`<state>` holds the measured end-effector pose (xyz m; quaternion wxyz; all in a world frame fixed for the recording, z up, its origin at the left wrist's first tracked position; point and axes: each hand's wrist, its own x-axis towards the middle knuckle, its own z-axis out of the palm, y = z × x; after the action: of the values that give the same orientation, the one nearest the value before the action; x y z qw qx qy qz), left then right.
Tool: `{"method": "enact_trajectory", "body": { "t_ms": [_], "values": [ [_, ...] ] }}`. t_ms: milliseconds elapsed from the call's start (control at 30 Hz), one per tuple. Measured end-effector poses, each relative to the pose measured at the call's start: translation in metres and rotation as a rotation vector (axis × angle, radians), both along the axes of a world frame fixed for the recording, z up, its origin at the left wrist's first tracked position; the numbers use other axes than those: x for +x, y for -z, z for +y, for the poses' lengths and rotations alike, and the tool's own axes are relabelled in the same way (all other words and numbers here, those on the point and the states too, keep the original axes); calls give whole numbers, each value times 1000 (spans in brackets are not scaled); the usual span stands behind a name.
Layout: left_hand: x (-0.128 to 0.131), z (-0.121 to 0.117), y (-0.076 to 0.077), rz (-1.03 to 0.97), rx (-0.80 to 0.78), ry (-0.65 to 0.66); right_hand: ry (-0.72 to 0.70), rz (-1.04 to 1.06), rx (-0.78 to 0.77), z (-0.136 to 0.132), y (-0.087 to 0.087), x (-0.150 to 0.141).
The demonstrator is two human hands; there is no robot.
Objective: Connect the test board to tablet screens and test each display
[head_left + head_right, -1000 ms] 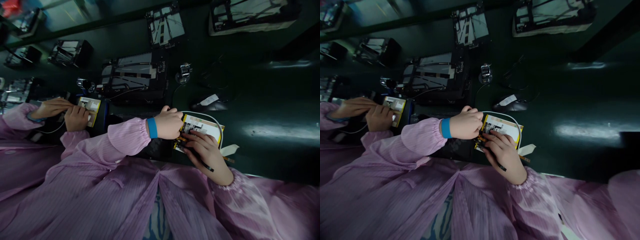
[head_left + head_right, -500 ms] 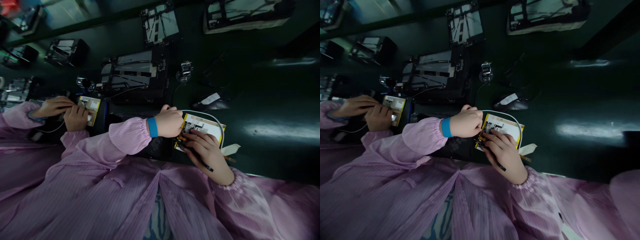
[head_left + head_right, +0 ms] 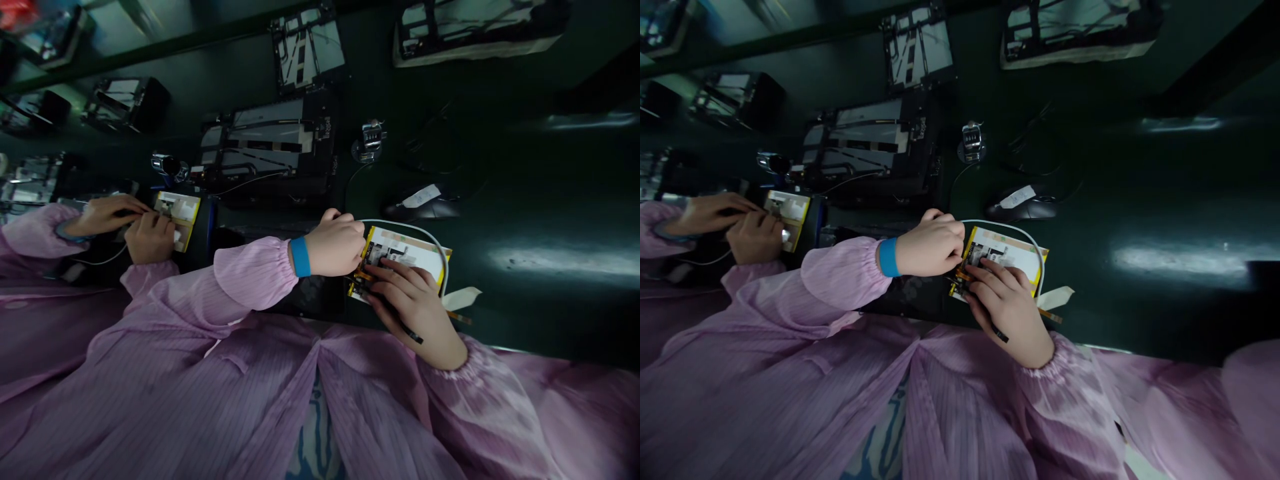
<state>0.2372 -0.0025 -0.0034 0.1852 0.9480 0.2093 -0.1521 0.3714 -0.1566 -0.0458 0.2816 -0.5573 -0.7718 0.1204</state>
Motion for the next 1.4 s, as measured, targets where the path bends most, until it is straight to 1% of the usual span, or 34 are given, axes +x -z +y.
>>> {"method": "enact_trajectory", "body": {
  "t_ms": [233, 600, 900, 1100, 1167, 1233, 1267, 1333, 1400],
  "values": [
    [-2, 0, 3, -31, -15, -5, 10, 0, 4, 1, -1, 0],
    [-1, -3, 2, -12, -5, 5, -7, -53, 28, 1, -2, -2],
    [-5, -3, 6, -54, 3, 16, -14, -267, 95, 0, 1, -6],
    [-4, -3, 9, -78, -4, -1, -25, -358, 50, 1, -2, -11],
    [-4, -3, 5, -108, -23, -49, -24, -348, 51, 1, -1, -12],
    [-7, -3, -4, -172, -54, -90, -23, -320, 76, 0, 0, -10],
    [-10, -4, -10, -213, -65, -89, -27, -295, 84, -1, 0, -9],
    [-18, -9, -22, -289, -61, -31, -31, -222, 80, -4, -2, -6],
    [-27, -17, -28, -323, -24, 73, -26, -136, 61, -9, -4, -4]
  ]
}}
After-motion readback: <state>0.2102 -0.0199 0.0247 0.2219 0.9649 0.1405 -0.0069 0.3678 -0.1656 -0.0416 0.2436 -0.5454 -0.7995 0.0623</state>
